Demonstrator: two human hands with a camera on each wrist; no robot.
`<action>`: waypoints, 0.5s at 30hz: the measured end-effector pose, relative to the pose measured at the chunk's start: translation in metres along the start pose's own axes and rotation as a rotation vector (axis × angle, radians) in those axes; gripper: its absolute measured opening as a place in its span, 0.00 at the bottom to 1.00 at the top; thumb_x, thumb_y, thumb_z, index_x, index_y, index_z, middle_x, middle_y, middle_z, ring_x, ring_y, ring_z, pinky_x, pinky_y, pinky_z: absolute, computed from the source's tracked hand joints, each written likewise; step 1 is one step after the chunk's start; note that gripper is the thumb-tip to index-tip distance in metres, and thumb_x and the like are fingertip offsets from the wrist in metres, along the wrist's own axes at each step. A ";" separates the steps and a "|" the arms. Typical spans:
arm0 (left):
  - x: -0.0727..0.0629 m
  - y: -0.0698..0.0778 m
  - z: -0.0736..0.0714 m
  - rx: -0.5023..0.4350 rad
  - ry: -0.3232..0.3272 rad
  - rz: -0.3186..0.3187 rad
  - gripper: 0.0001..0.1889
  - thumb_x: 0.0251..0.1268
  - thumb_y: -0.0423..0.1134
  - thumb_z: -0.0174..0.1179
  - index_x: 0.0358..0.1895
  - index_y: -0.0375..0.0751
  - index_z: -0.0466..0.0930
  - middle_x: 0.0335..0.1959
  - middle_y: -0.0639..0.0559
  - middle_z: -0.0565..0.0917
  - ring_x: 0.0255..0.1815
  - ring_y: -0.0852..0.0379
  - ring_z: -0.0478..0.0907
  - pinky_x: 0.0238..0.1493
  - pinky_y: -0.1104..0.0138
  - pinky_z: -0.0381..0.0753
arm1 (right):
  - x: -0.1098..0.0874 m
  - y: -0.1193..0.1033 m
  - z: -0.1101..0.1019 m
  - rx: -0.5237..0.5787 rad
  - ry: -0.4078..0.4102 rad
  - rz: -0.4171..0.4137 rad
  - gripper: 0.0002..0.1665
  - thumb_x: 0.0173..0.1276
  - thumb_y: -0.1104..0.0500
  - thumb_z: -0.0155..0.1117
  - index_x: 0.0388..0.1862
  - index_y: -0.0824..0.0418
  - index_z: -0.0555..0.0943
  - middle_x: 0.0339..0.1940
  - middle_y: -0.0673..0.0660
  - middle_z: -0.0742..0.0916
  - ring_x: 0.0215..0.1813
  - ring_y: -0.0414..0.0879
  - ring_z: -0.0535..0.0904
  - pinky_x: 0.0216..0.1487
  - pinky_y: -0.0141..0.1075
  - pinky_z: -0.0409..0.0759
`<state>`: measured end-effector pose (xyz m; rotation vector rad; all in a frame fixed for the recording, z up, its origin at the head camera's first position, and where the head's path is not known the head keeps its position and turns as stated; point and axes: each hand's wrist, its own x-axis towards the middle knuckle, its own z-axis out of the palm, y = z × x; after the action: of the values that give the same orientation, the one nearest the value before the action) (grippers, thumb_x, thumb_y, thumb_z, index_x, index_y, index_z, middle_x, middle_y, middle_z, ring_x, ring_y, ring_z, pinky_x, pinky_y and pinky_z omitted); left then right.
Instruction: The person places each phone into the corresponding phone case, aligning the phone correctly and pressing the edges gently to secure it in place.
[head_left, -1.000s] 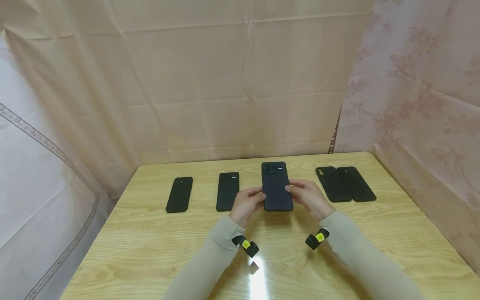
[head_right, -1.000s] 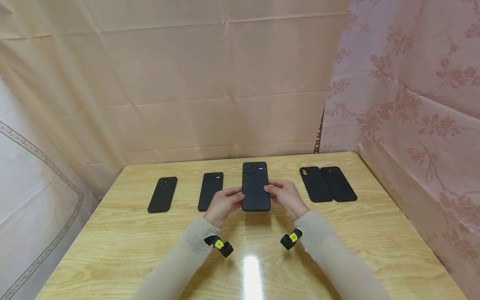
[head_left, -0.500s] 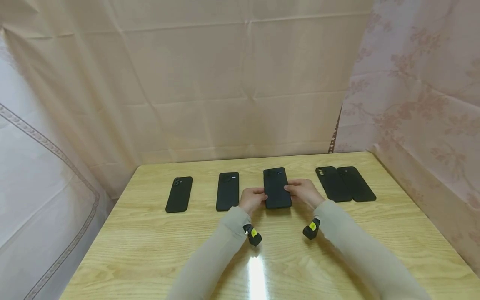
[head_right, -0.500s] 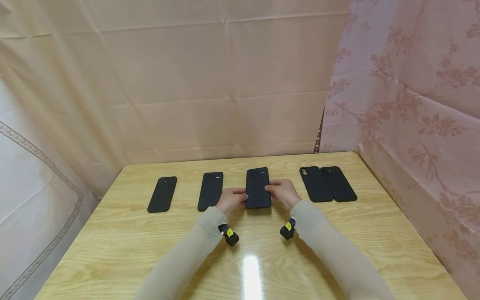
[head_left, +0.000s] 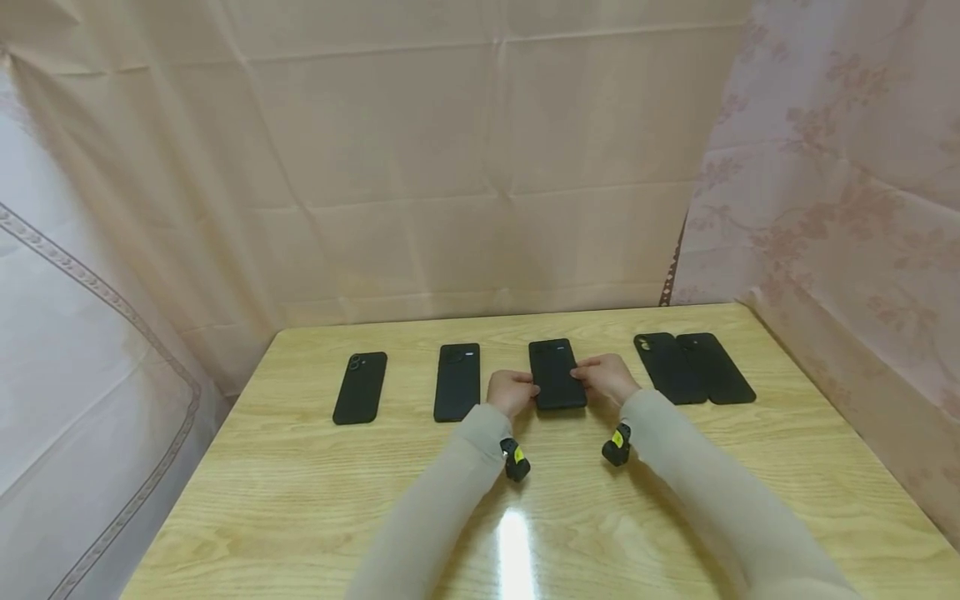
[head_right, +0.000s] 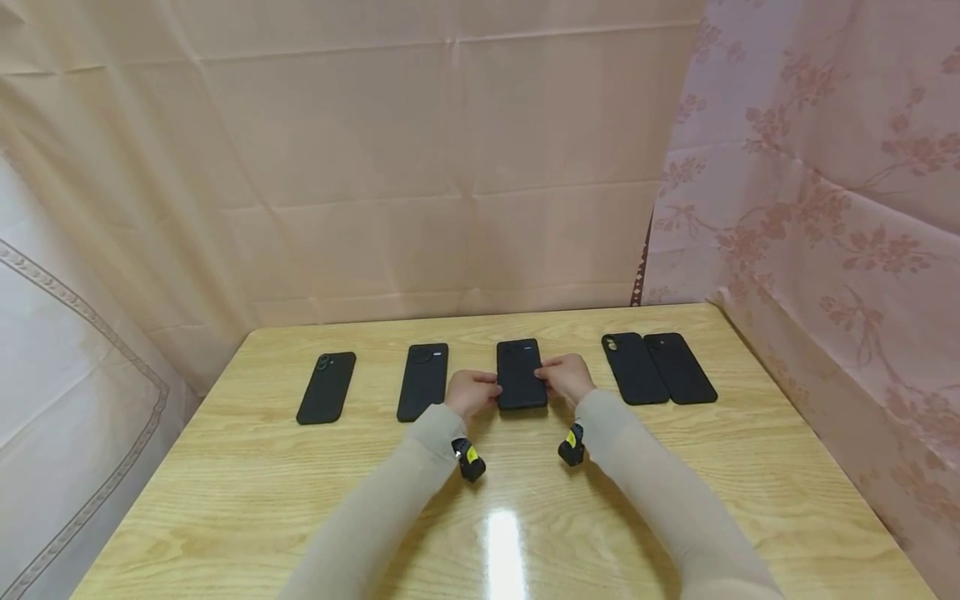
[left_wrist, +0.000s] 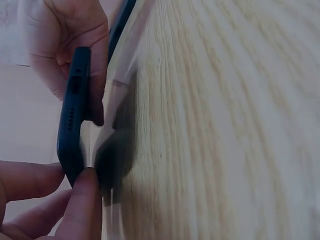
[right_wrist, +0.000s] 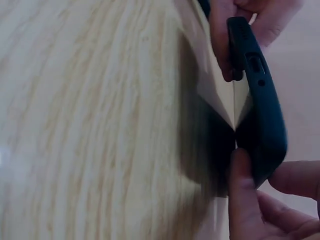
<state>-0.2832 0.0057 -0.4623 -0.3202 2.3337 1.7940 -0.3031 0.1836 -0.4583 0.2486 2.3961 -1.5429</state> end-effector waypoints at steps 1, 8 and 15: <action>0.000 0.000 0.001 0.013 0.003 0.006 0.14 0.59 0.25 0.63 0.49 0.29 0.84 0.51 0.37 0.84 0.45 0.51 0.85 0.44 0.66 0.86 | 0.000 0.000 0.000 0.003 0.003 -0.002 0.26 0.73 0.63 0.56 0.65 0.76 0.70 0.62 0.72 0.79 0.55 0.55 0.81 0.50 0.39 0.85; -0.004 0.003 0.004 0.156 0.051 0.053 0.14 0.56 0.26 0.62 0.47 0.32 0.86 0.52 0.40 0.84 0.57 0.47 0.79 0.58 0.61 0.80 | -0.002 -0.002 0.002 0.029 -0.012 0.011 0.25 0.71 0.67 0.54 0.64 0.79 0.70 0.63 0.74 0.77 0.55 0.53 0.81 0.50 0.40 0.85; -0.006 0.005 0.006 0.187 0.040 0.032 0.16 0.61 0.27 0.58 0.52 0.33 0.84 0.56 0.41 0.82 0.63 0.46 0.75 0.63 0.57 0.77 | -0.001 -0.003 0.002 -0.002 -0.017 0.020 0.25 0.71 0.67 0.53 0.65 0.78 0.69 0.64 0.74 0.76 0.56 0.53 0.79 0.54 0.40 0.84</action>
<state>-0.2792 0.0129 -0.4572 -0.2946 2.5243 1.5796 -0.3030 0.1808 -0.4563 0.2567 2.3751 -1.5274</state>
